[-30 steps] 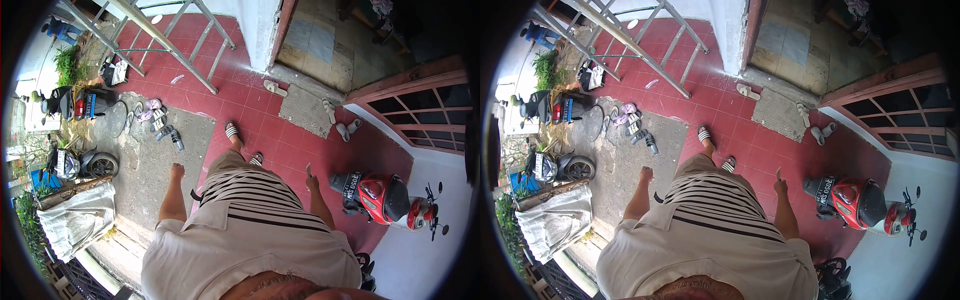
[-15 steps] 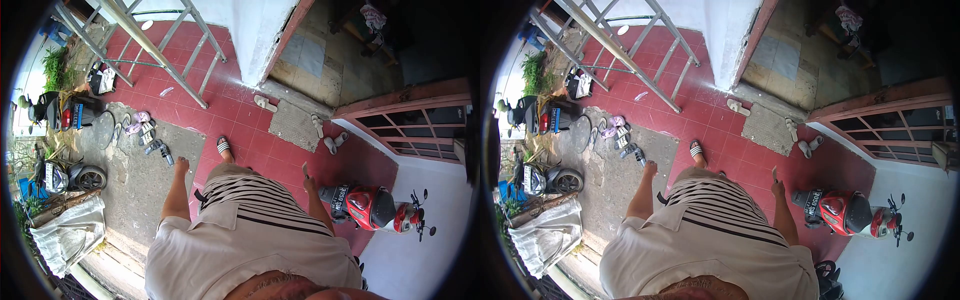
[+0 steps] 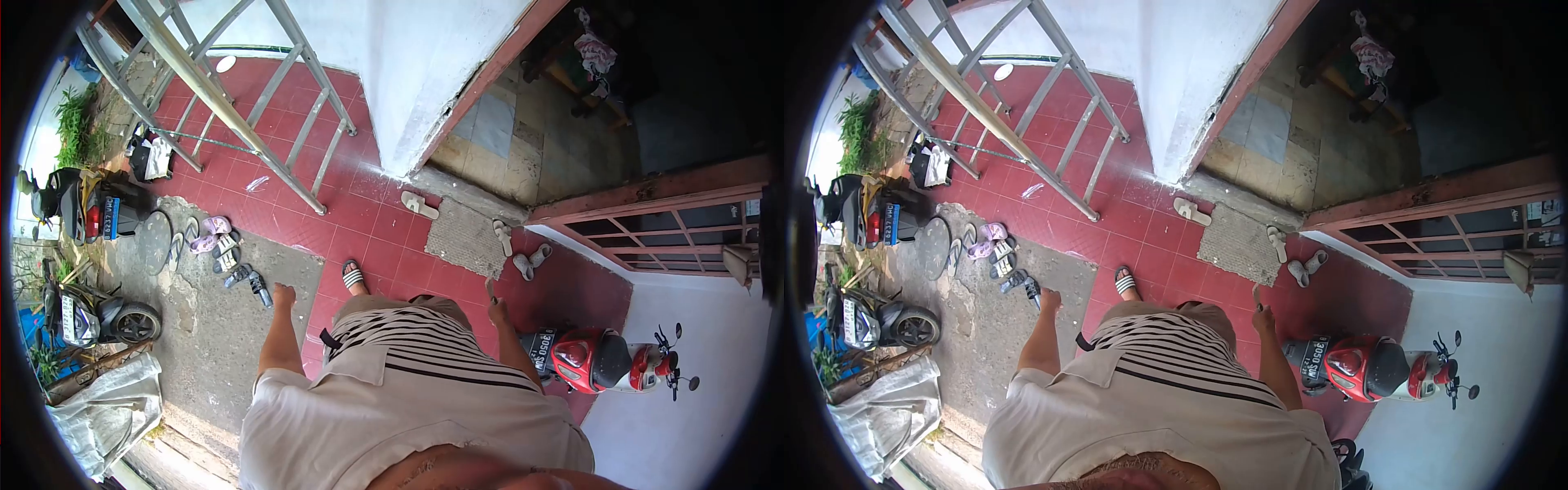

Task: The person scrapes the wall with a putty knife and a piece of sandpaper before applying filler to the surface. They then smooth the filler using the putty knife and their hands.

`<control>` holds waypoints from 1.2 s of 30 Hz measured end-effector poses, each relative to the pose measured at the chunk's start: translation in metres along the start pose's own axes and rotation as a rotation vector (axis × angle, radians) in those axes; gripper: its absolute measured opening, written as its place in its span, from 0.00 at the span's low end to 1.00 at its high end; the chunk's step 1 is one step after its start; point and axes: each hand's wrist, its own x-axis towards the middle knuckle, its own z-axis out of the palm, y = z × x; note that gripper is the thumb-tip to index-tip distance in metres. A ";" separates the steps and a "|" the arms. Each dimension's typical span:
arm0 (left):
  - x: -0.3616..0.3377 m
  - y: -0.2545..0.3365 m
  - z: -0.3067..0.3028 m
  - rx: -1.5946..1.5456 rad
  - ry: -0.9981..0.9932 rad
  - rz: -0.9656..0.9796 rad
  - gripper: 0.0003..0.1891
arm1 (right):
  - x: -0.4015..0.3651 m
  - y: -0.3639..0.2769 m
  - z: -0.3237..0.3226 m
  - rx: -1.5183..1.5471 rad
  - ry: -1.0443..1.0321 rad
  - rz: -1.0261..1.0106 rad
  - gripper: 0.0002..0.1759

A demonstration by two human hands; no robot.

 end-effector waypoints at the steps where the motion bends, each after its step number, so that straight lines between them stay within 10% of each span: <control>1: 0.000 0.004 0.000 -0.009 0.015 -0.023 0.17 | 0.000 -0.012 -0.008 -0.020 0.001 -0.008 0.20; 4: -0.022 0.054 -0.040 0.731 -0.140 0.238 0.15 | 0.003 -0.049 -0.043 -0.029 -0.064 -0.041 0.20; 7: -0.035 0.078 -0.020 -0.160 0.468 -0.158 0.13 | 0.021 -0.064 -0.064 -0.070 -0.141 -0.079 0.21; 10: -0.081 0.156 -0.040 -0.461 0.346 -0.173 0.13 | 0.070 -0.035 -0.068 -0.065 -0.166 -0.105 0.21; 18: -0.105 0.376 -0.043 -0.788 0.353 0.086 0.14 | 0.153 0.022 -0.114 -0.068 -0.186 -0.182 0.20; 22: -0.102 0.500 -0.072 -0.714 0.661 0.418 0.13 | 0.192 0.059 -0.110 -0.061 -0.197 -0.131 0.20; 30: -0.117 0.722 -0.193 -0.809 1.002 0.841 0.17 | 0.200 -0.003 -0.170 -0.077 -0.154 -0.089 0.24; 36: -0.093 0.817 -0.242 -0.899 1.138 0.816 0.17 | 0.232 -0.026 -0.198 0.120 -0.111 -0.010 0.25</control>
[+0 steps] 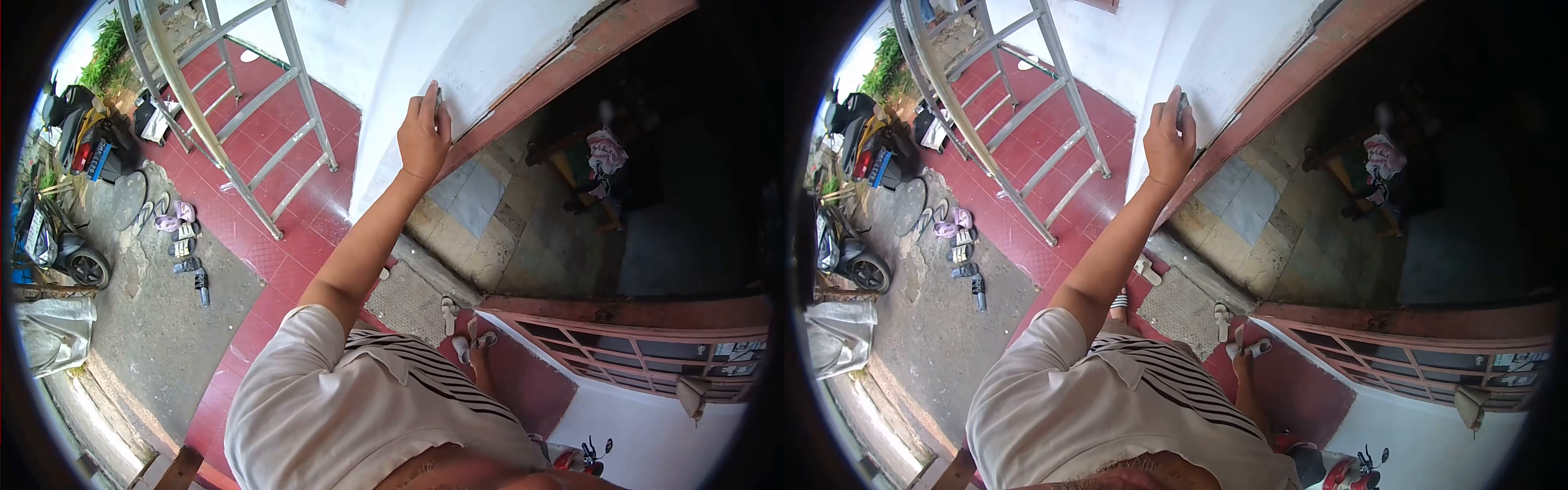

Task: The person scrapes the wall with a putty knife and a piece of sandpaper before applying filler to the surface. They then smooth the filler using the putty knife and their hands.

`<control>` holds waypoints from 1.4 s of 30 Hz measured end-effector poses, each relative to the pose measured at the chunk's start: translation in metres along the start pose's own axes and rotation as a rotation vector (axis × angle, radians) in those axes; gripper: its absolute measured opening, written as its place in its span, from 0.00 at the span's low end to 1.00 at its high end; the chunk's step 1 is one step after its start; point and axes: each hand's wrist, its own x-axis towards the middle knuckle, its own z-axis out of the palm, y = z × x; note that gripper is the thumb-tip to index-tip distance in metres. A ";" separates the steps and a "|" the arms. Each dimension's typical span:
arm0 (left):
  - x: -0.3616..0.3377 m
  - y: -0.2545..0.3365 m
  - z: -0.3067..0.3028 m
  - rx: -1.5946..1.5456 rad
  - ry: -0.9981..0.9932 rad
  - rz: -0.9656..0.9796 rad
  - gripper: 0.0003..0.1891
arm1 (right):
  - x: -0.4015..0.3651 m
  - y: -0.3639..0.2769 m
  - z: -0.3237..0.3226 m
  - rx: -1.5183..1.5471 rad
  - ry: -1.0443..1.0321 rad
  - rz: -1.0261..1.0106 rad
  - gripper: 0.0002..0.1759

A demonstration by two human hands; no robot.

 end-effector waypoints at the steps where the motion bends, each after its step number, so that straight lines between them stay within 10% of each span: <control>1: 0.000 -0.003 0.009 -0.003 0.001 -0.014 0.17 | 0.014 0.008 0.002 -0.012 0.005 0.006 0.25; 42: 0.007 -0.014 0.038 0.251 0.249 0.175 0.16 | 0.133 -0.117 -0.079 -0.386 -0.073 -0.376 0.22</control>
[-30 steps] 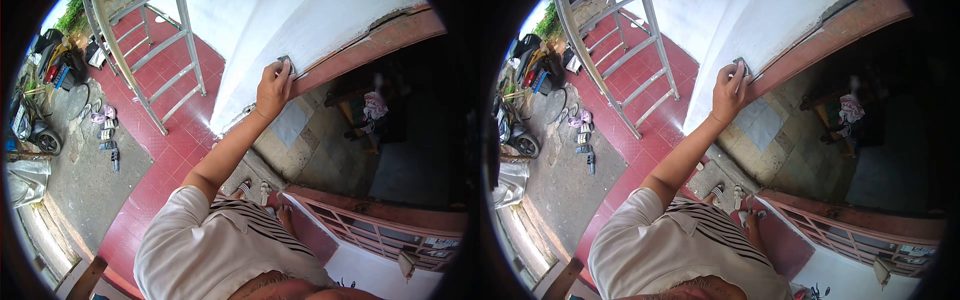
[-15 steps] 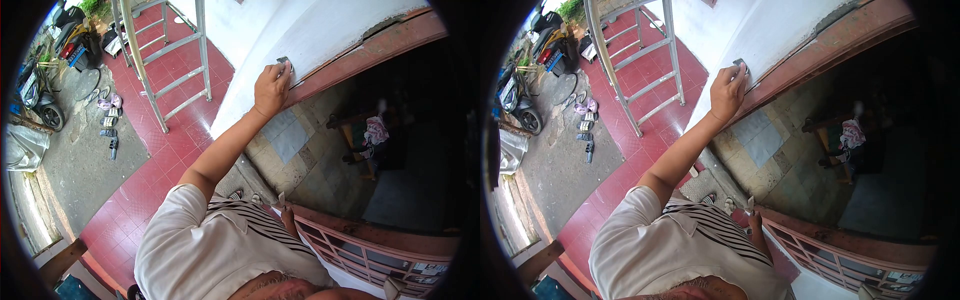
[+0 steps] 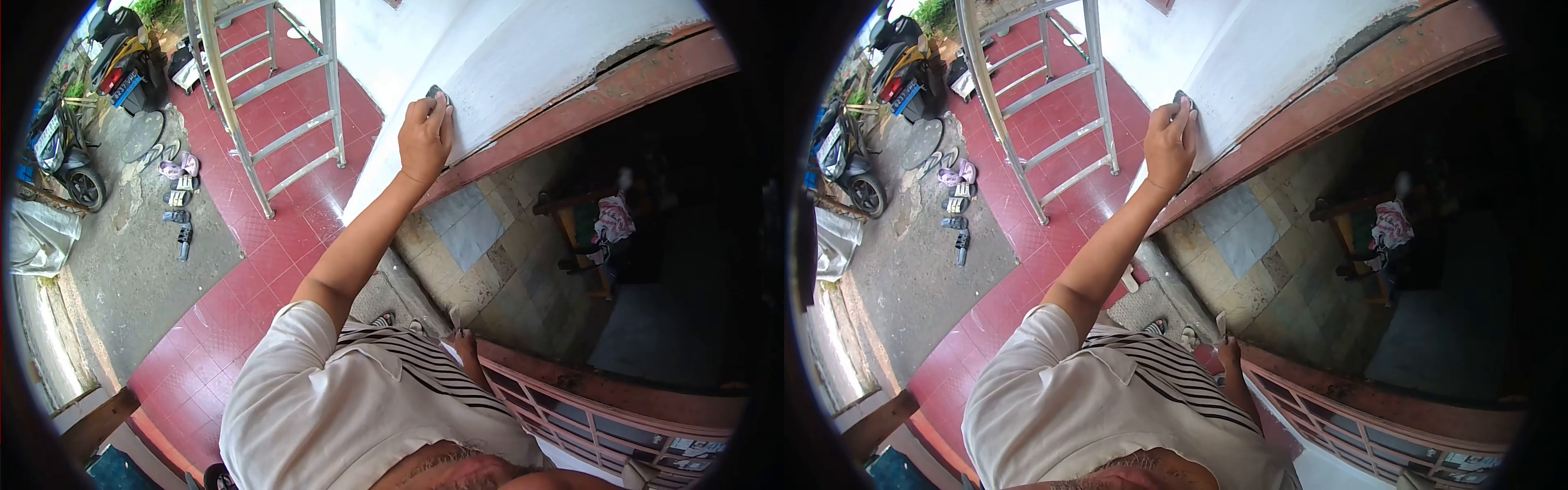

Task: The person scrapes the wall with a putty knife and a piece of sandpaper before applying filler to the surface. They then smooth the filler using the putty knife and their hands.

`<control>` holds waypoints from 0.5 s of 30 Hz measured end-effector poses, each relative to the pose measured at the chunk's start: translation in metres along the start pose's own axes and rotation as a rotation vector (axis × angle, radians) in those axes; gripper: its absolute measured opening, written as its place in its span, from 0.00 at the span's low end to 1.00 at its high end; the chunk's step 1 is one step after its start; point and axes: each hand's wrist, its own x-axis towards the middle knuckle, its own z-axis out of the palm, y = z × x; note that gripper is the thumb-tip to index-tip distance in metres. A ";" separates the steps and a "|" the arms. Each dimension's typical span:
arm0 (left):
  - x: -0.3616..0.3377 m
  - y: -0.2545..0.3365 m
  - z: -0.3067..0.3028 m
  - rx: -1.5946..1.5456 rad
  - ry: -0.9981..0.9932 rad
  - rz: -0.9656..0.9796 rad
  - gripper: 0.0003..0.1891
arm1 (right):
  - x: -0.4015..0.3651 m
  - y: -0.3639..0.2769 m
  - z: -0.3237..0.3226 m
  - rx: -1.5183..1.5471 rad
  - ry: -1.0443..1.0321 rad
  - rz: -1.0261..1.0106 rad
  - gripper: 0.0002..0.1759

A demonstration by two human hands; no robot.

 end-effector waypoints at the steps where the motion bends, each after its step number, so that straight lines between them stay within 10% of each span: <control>1: -0.002 0.006 0.001 -0.062 -0.005 0.028 0.16 | -0.007 -0.014 -0.010 -0.012 -0.035 0.005 0.23; 15: 0.025 0.018 -0.003 -0.086 0.025 0.153 0.15 | 0.025 0.052 0.037 0.129 -0.085 0.083 0.25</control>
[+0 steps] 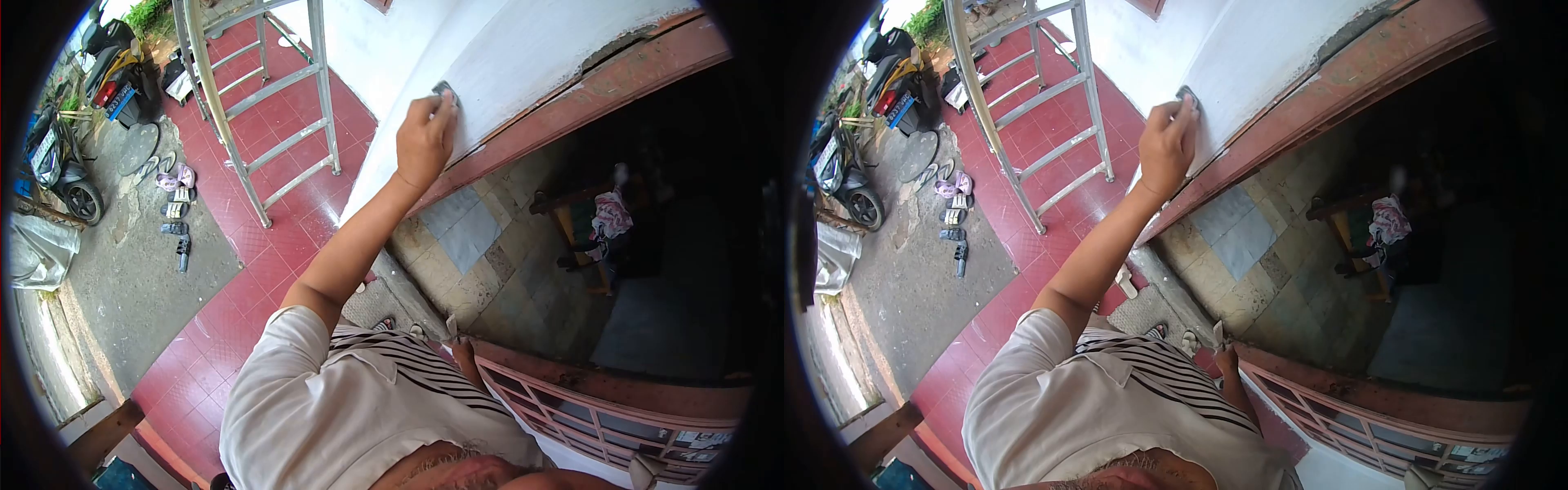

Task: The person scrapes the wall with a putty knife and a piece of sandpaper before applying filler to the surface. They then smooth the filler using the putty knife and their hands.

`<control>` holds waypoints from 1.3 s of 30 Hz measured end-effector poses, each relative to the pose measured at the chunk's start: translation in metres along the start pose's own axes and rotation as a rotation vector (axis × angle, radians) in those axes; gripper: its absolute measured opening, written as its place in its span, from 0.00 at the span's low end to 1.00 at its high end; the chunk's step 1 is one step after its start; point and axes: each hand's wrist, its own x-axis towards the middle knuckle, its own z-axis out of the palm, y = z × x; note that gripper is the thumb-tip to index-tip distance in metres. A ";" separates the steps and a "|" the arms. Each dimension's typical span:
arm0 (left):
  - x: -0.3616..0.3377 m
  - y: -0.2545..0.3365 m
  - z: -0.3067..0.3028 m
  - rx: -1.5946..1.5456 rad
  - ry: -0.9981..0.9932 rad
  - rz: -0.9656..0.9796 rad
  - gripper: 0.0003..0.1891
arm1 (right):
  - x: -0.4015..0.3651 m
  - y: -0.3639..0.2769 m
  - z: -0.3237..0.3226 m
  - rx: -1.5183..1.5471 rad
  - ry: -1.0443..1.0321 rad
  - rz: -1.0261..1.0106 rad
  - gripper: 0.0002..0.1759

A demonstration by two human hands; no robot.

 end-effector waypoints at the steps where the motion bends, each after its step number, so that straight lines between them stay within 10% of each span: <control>1: 0.008 -0.008 0.002 0.038 -0.004 -0.127 0.14 | -0.003 -0.003 -0.001 0.008 0.015 -0.013 0.24; 6: 0.003 0.040 -0.001 -0.140 -0.096 0.119 0.16 | -0.032 -0.042 -0.018 -0.065 0.085 -0.101 0.23; 35: 0.055 0.025 0.003 0.054 -0.002 0.076 0.15 | -0.023 -0.008 -0.002 0.103 0.004 0.131 0.26; 39: 0.043 0.055 0.000 -0.099 -0.078 0.199 0.11 | 0.048 0.074 0.051 -0.079 0.310 -0.182 0.21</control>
